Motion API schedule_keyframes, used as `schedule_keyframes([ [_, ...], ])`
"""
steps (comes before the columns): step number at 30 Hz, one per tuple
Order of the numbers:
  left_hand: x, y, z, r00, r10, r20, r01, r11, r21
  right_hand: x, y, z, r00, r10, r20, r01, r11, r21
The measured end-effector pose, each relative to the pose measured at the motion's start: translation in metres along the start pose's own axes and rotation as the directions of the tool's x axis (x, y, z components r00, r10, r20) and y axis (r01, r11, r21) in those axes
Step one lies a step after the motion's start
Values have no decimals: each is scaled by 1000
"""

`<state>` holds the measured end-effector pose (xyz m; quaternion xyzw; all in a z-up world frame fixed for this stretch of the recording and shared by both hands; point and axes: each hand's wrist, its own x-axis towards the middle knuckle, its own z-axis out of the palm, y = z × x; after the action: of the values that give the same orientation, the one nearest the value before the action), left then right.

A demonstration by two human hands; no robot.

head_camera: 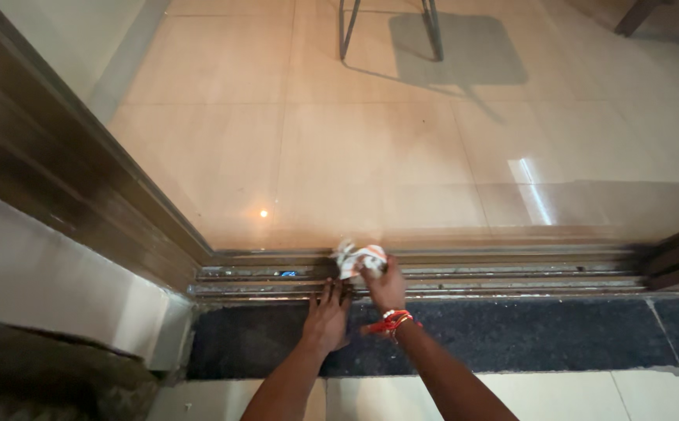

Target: The person cleans the track and the glass of a sliding door using a white cloth, wiping the metal groove and then polishing the glass surface.

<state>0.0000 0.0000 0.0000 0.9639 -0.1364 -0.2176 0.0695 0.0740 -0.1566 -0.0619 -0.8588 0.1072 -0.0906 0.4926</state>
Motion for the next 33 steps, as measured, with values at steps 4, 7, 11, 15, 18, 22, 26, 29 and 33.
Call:
schedule_keyframes([
  [4, 1, -4, 7, 994, 31, -110, -33, 999, -16, -3, -15, 0, 997, -65, 38, 60, 991, 118],
  [7, 7, -9, 9, 997, 42, -67, -43, 999, -14, 18, 18, -22, 1000, -14, 3, 13, 998, 57],
  [11, 5, -13, 12, 990, 76, -122, -83, 995, -51, 46, 78, -83, 917, -311, -248, 275, 946, -169],
  [15, 4, -12, 8, 996, 55, -72, -60, 996, -71, 58, 97, -134, 862, 85, -500, -6, 987, 158],
  [18, 2, -11, 5, 996, 52, -72, -57, 996, -74, 65, 109, -153, 726, 67, -685, -5, 996, 92],
  [22, 0, -8, -1, 998, 48, -38, -50, 998, -40, 63, 99, -124, 743, 58, -667, -7, 997, 79],
  [26, -3, -2, -1, 998, 32, -53, -35, 998, -45, 43, 54, -57, 837, 26, -546, 20, 997, 79],
  [29, 3, -4, -1, 999, 31, -15, -32, 999, -12, 16, 18, -21, 963, 21, -270, 70, 944, 323],
  [33, 12, -12, 27, 998, 21, -54, -21, 1000, 0, -11, -30, 15, 948, -304, 96, 212, 825, 523],
])
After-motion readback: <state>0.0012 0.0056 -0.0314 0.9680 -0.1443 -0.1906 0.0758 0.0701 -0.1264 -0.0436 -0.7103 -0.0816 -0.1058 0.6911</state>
